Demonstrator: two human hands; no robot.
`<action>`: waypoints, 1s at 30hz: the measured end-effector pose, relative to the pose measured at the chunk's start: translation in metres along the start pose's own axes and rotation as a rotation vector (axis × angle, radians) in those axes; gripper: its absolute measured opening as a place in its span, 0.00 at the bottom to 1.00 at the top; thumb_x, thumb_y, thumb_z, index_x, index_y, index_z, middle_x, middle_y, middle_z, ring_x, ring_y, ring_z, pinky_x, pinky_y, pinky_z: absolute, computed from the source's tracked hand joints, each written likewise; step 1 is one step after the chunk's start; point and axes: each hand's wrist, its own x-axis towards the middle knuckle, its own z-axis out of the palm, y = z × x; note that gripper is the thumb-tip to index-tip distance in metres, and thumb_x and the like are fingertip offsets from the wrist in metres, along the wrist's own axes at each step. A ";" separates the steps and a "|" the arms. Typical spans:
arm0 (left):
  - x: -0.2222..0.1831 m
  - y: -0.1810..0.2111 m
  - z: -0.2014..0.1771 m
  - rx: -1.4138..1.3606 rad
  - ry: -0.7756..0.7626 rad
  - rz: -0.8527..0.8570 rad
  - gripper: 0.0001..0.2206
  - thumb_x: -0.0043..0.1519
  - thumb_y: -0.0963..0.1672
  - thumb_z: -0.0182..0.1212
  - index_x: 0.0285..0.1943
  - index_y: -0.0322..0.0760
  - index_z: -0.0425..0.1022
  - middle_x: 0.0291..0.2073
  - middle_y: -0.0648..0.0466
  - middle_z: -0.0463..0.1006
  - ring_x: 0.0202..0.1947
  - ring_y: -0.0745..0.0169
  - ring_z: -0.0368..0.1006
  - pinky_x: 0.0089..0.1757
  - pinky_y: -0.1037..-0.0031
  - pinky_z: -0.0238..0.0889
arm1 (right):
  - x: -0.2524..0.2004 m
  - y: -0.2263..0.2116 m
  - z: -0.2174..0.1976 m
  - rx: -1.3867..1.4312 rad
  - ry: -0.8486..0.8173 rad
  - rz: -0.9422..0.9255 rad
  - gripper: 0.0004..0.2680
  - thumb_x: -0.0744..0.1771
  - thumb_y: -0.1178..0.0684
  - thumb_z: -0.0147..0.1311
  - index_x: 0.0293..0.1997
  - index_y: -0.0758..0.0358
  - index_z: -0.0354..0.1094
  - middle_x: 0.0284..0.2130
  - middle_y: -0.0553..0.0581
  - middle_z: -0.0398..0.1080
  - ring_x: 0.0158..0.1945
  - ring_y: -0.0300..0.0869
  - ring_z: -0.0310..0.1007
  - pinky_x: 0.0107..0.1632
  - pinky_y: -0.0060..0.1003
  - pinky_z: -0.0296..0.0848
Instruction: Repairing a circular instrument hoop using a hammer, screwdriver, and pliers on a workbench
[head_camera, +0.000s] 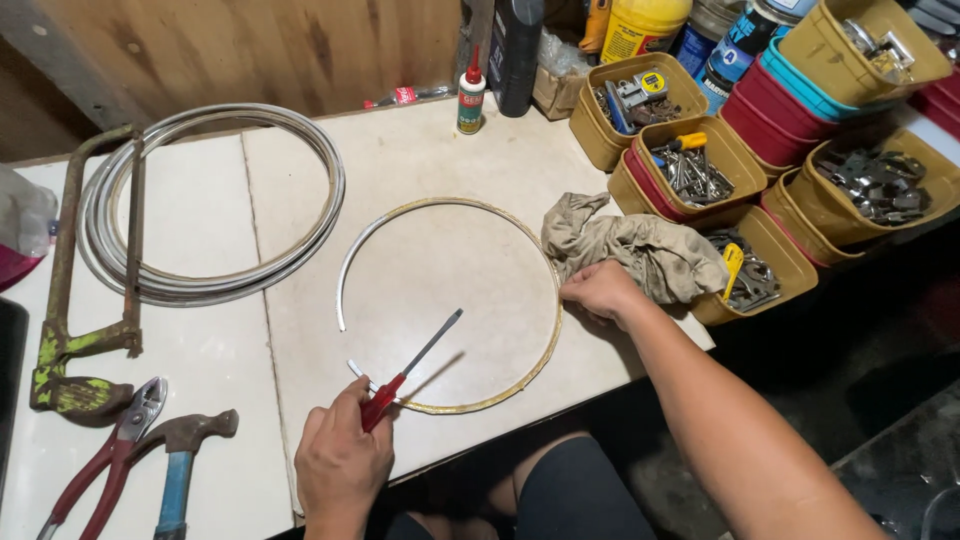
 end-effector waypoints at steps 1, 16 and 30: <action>0.000 0.001 -0.001 -0.003 -0.020 -0.028 0.21 0.54 0.50 0.72 0.55 0.46 0.78 0.37 0.65 0.82 0.33 0.55 0.71 0.37 0.62 0.70 | -0.002 -0.003 0.000 0.003 -0.009 0.012 0.06 0.60 0.57 0.63 0.20 0.60 0.70 0.11 0.52 0.62 0.09 0.37 0.51 0.12 0.33 0.47; 0.001 0.001 -0.003 0.001 -0.001 0.013 0.20 0.54 0.50 0.72 0.55 0.45 0.79 0.42 0.67 0.83 0.32 0.55 0.71 0.35 0.62 0.70 | 0.015 0.012 0.003 0.036 -0.043 -0.045 0.09 0.60 0.60 0.61 0.19 0.60 0.64 0.11 0.54 0.59 0.11 0.37 0.50 0.13 0.33 0.45; -0.001 -0.002 0.002 -0.031 -0.013 -0.044 0.18 0.56 0.50 0.70 0.55 0.45 0.79 0.34 0.64 0.82 0.34 0.53 0.71 0.35 0.57 0.71 | 0.008 0.024 0.001 0.054 -0.056 -0.114 0.08 0.59 0.51 0.75 0.26 0.57 0.77 0.16 0.47 0.66 0.20 0.33 0.54 0.24 0.29 0.52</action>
